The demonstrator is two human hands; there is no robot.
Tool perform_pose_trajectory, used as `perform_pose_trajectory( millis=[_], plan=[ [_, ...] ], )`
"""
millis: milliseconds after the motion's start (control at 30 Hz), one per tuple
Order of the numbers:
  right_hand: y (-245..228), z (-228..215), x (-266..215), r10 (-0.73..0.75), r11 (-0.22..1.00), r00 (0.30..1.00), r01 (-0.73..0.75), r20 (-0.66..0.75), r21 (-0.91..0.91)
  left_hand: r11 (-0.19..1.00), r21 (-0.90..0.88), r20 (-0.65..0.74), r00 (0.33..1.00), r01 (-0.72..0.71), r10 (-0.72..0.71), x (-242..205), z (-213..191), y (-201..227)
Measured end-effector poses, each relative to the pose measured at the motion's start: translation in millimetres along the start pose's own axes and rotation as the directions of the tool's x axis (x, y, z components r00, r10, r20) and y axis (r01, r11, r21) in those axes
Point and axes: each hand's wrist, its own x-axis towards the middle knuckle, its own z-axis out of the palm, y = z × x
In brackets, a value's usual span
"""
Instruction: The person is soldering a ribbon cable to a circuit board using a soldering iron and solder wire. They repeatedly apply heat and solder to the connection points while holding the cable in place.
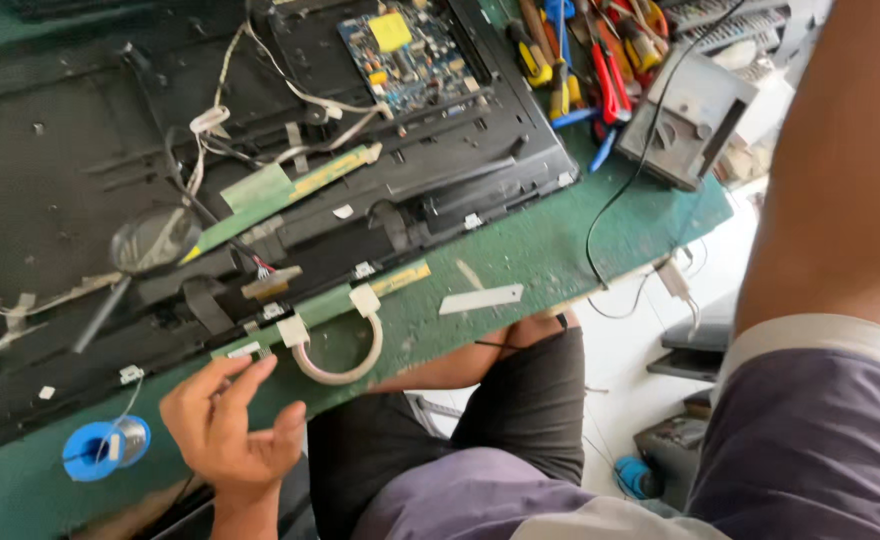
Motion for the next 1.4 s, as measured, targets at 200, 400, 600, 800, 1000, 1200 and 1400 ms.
perform_pose_trajectory(
  millis=[200, 400, 600, 800, 1000, 1200, 1400],
  plan=[
    [-212.7, 87.4, -137.1, -0.541, 0.840, 0.839, 0.542, -0.063, 0.013, 0.996, -0.077, -0.169, 0.985, -0.051, 0.037, 0.2, -4.2, 11.0],
    [-429.6, 170.3, -304.5, -0.926, 0.245, 0.251, 0.968, -0.282, 0.058, 0.994, -0.101, -0.553, 0.833, -0.050, -0.014, -11.8, -55.1, 19.1],
    [-470.9, 230.8, -348.3, -0.962, 0.086, 0.177, 0.920, -0.209, 0.382, 0.938, -0.050, -0.365, 0.868, 0.343, -0.337, -42.9, -97.5, -17.5],
    [-479.5, 236.6, -349.3, -0.879, 0.236, 0.354, 0.905, -0.319, 0.355, 0.943, -0.011, -0.182, 0.926, 0.334, -0.330, -44.3, -80.9, -45.4],
    [-501.1, 257.0, -353.1, -0.930, 0.077, 0.204, 0.921, -0.304, 0.382, 0.938, -0.051, -0.235, 0.909, 0.341, -0.344, -26.8, -111.7, -39.6],
    [-492.7, 164.4, -336.3, -0.893, -0.031, 0.034, 0.990, -0.449, 0.136, 0.955, -0.102, -0.253, 0.921, 0.280, -0.297, -7.0, -143.5, -13.0],
    [-470.9, 116.4, -347.5, -0.946, 0.108, 0.191, 0.948, -0.261, 0.301, 0.745, -0.659, -0.035, 0.985, 0.106, -0.172, -1.4, -130.6, 45.2]
  ],
)
